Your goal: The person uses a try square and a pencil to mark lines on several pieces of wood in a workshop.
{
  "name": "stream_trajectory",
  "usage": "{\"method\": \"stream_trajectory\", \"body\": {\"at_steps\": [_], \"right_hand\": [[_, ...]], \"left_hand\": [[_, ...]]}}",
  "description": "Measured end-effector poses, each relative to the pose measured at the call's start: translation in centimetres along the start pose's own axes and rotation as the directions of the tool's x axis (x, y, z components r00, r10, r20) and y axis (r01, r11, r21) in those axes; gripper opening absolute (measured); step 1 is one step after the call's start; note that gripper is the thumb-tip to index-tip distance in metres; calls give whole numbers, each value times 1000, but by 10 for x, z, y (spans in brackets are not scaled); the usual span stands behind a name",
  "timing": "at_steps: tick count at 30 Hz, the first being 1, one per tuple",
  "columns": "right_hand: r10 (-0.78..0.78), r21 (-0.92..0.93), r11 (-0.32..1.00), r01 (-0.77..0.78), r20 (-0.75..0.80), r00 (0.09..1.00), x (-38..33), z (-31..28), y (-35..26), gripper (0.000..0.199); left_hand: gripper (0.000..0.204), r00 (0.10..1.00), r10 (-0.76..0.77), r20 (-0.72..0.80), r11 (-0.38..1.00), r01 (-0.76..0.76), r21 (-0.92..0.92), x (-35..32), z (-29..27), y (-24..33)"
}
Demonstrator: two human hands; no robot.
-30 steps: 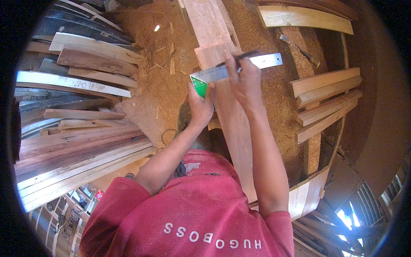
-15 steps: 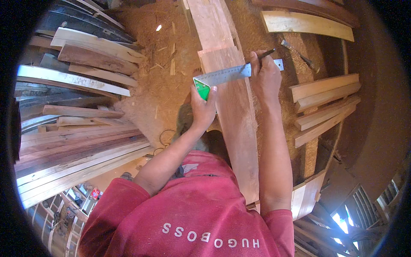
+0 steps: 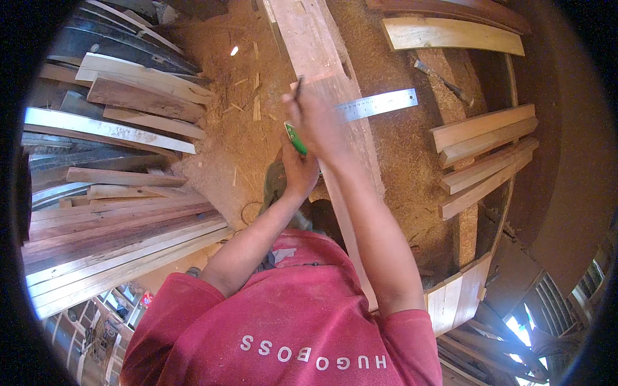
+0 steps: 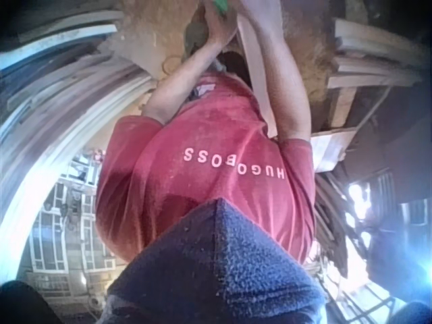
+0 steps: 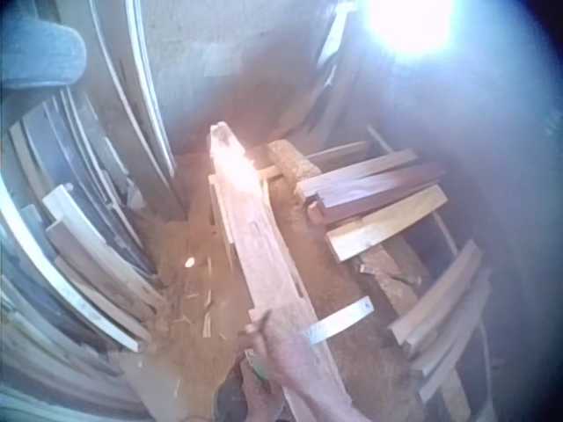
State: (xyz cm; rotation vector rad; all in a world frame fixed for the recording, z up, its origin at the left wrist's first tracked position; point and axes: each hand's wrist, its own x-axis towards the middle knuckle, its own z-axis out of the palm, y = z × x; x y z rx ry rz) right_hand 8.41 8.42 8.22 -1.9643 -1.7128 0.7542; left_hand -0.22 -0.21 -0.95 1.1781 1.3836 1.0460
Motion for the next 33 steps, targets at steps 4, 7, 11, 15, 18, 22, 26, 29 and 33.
{"method": "stream_trajectory", "body": {"at_steps": [4, 7, 11, 15, 18, 22, 26, 29, 33], "right_hand": [[146, 145, 981, -128, -115, 983, 2, -32, 67, 38], [132, -131, 974, -184, -330, 935, 2, -70, 93, 37], [107, -136, 963, -233, -600, 793, -28, -113, 124, 42], [486, -115, 739, -664, -591, 644, -175, -136, 170, 42], [630, -108, 604, -790, -543, 556, -375, -121, 229, 43], [845, 57, 174, -983, -522, 119, -605, -46, 200, 54], [913, 809, 186, -557, -352, -207, -715, 50, 154, 48], [962, 798, -19, -603, -149, -227, -656, 48, 101, 39], [865, 736, 251, -629, -462, -195, -654, 83, 111, 41]], "left_hand": [[46, 980, -191, -46, 981, 190, -39, 1, 5, 11], [37, 979, -186, -79, 982, 182, -55, 1, 6, 13], [32, 979, -95, -178, 993, 82, -83, 4, 3, 8], [28, 846, -448, -289, 825, 267, -497, 53, -25, 62], [24, 882, -343, -323, 798, 93, -595, 112, -44, 67], [15, 994, -17, -106, 996, 8, -84, 149, -52, 35], [30, 958, 274, 87, 927, -287, 243, 87, -7, 38], [49, 916, 369, 159, 778, -398, 486, 92, -22, 18], [60, 883, 407, 232, 727, -467, 503, 116, -9, 7]]}}
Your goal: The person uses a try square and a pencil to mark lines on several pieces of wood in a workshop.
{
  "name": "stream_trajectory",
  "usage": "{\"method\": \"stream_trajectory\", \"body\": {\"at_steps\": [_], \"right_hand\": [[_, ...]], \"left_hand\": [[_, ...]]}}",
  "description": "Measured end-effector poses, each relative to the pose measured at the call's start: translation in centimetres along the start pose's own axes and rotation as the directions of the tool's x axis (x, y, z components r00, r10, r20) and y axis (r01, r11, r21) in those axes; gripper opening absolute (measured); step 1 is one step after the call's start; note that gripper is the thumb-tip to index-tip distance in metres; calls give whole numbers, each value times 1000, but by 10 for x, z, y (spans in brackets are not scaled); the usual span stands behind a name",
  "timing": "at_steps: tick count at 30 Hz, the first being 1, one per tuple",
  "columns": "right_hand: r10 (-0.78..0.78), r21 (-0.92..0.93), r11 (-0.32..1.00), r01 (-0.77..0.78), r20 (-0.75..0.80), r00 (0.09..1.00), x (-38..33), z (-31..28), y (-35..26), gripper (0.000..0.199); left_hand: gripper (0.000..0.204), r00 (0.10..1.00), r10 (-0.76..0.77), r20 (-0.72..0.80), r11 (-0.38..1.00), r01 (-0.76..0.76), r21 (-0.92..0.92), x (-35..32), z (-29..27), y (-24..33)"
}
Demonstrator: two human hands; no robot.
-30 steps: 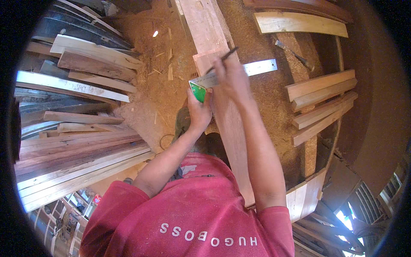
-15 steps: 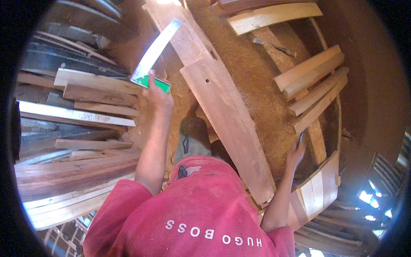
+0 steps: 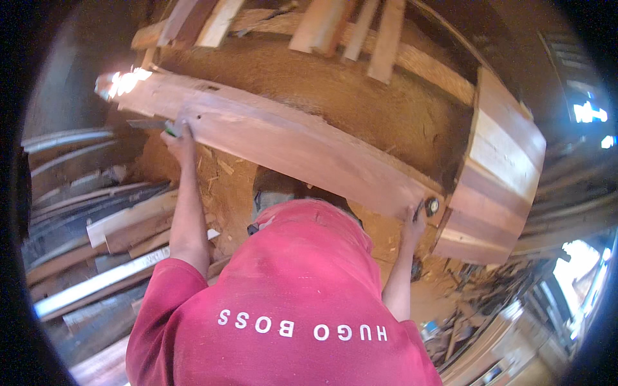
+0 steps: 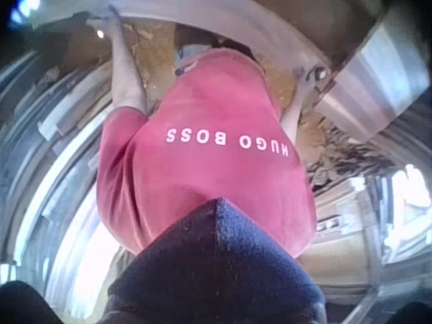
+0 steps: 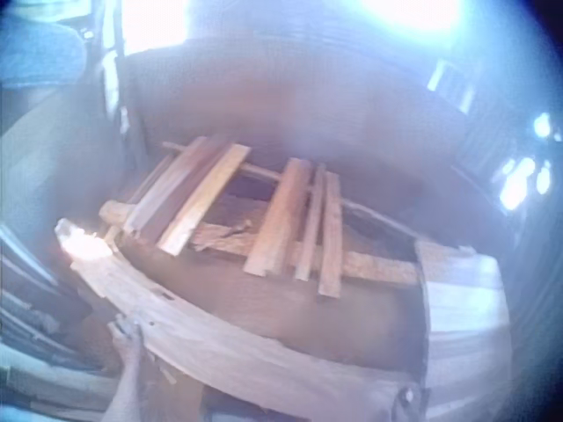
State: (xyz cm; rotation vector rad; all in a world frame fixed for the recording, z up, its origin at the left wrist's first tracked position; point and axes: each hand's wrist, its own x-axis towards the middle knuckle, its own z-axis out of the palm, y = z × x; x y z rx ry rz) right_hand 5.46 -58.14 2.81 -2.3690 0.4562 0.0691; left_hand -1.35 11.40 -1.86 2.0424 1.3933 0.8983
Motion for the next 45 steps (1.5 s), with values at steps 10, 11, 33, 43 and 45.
{"method": "stream_trajectory", "body": {"at_steps": [10, 11, 33, 43, 45], "right_hand": [[85, -55, 995, -89, -68, 994, -14, -55, -35, 53], [135, -66, 988, -139, -60, 989, -11, -66, -43, 56], [117, -194, 975, -106, 48, 992, 25, -24, -60, 46], [119, 151, 986, -65, -380, 917, 50, -89, -71, 35], [164, 260, 964, -54, -421, 892, 48, -97, -78, 31]], "left_hand": [[63, 991, -103, 91, 977, 83, 198, 18, -69, 37], [62, 980, -167, 109, 965, 140, 223, 24, -78, 49], [49, 843, 282, 459, 824, -458, 334, 51, 7, 73], [35, 254, 548, 797, 836, -162, -524, -190, 33, 276], [54, -63, 616, 785, 754, -241, -611, -228, 50, 335]]}}
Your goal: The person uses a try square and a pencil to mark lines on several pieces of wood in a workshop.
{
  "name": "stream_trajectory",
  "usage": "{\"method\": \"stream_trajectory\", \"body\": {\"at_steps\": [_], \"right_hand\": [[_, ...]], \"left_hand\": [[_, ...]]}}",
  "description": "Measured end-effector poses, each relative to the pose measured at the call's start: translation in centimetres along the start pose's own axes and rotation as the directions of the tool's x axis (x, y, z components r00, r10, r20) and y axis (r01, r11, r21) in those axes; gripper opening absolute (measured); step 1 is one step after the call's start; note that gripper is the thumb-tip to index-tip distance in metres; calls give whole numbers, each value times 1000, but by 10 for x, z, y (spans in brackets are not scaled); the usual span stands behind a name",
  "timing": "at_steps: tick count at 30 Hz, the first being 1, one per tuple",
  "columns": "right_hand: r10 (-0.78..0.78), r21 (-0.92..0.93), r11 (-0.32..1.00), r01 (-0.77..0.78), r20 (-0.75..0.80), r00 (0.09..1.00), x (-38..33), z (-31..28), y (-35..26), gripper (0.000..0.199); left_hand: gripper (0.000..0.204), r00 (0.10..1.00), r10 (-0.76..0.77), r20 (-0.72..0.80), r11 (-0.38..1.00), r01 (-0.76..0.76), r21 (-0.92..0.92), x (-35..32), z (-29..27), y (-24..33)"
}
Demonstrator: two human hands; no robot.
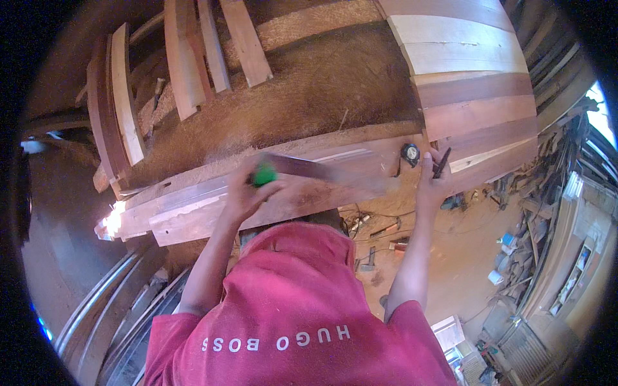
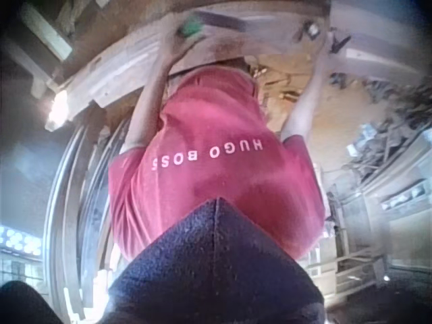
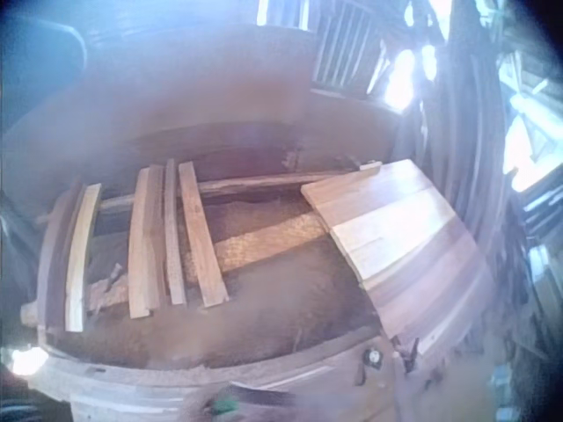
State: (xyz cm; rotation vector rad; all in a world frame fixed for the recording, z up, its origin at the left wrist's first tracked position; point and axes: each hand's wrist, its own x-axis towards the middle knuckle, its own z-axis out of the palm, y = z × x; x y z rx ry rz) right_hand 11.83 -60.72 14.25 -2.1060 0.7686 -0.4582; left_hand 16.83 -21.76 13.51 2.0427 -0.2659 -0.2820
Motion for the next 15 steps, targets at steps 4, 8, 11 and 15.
{"method": "stream_trajectory", "body": {"at_steps": [4, 8, 11, 15], "right_hand": [[65, 47, 997, -66, 28, 997, -11, -8, 11, 29], [251, 92, 961, -261, 105, 962, -42, 8, 26, 23], [426, 368, 810, -457, 166, 889, -62, 25, 15, 25], [490, 621, 612, -490, 189, 851, -78, 50, 25, 36]], "left_hand": [[67, 882, -101, 460, 981, 164, -99, 70, 43, 1], [73, 863, 63, 501, 997, -76, 5, 100, 72, -30], [67, 914, 49, 402, 923, -195, 332, 91, 91, -31], [67, 973, 32, 227, 846, -147, 512, 55, 115, -23]]}}
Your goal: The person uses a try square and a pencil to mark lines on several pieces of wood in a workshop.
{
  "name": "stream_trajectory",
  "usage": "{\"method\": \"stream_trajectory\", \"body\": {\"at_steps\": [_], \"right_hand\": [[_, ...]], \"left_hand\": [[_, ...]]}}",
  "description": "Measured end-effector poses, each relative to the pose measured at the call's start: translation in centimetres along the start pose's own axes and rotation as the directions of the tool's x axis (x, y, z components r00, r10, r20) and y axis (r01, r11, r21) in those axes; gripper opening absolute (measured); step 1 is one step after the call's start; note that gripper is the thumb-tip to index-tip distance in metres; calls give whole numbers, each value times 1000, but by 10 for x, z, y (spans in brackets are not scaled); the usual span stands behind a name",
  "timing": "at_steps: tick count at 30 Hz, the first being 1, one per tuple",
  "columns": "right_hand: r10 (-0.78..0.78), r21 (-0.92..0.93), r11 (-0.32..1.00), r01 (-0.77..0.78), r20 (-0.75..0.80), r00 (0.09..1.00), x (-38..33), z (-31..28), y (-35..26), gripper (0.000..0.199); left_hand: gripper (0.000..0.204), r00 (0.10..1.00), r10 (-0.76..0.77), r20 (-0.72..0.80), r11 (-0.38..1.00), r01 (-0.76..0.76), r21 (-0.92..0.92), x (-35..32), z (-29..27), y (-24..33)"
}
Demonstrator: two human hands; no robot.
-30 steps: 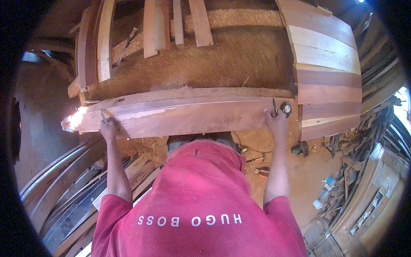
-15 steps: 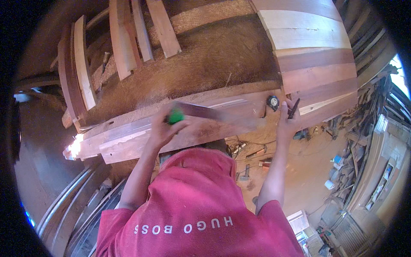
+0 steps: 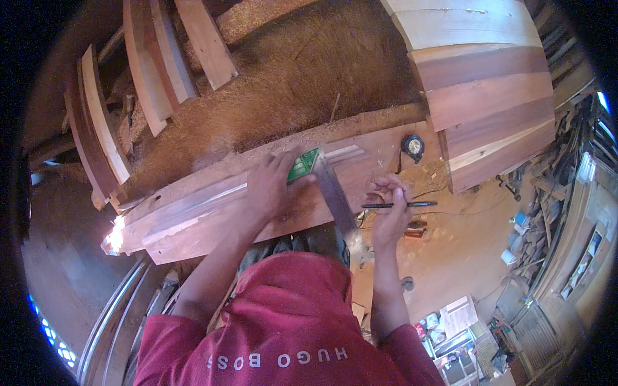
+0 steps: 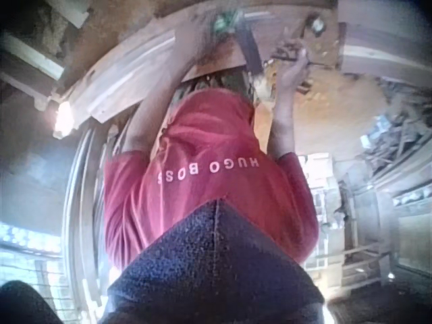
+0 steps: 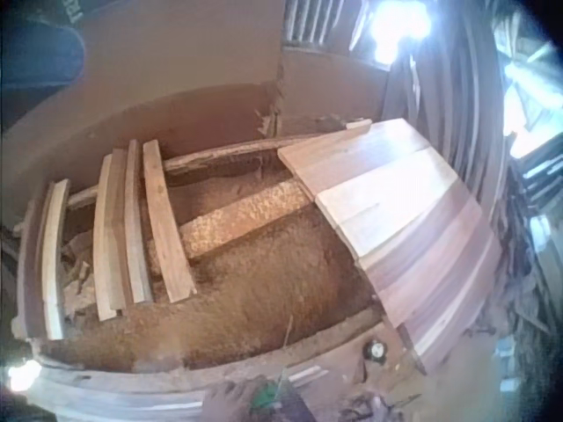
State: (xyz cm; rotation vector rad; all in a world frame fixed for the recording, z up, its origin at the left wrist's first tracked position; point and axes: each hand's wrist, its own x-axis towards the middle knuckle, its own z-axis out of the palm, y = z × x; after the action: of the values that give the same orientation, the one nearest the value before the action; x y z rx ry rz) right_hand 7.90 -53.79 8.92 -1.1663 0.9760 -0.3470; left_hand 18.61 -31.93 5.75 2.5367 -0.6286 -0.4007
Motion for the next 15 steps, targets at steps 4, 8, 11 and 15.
{"method": "stream_trajectory", "body": {"at_steps": [4, 8, 11, 15], "right_hand": [[-123, -149, 980, 131, 57, 991, 6, -19, 32, 53], [-172, -145, 972, 184, 91, 981, 4, -16, 34, 58], [-195, -131, 970, 203, 74, 978, 5, -14, 32, 52], [-298, -244, 912, 330, 158, 941, 10, -17, 34, 30]], "left_hand": [[61, 1000, -29, -3, 1000, 29, 0, -8, 3, 20], [57, 999, -45, 2, 999, 45, -12, -1, 8, 29], [56, 999, -38, -39, 999, 37, -9, 7, 12, 39], [52, 993, 13, -121, 1000, -10, 24, 9, 21, 36]]}}
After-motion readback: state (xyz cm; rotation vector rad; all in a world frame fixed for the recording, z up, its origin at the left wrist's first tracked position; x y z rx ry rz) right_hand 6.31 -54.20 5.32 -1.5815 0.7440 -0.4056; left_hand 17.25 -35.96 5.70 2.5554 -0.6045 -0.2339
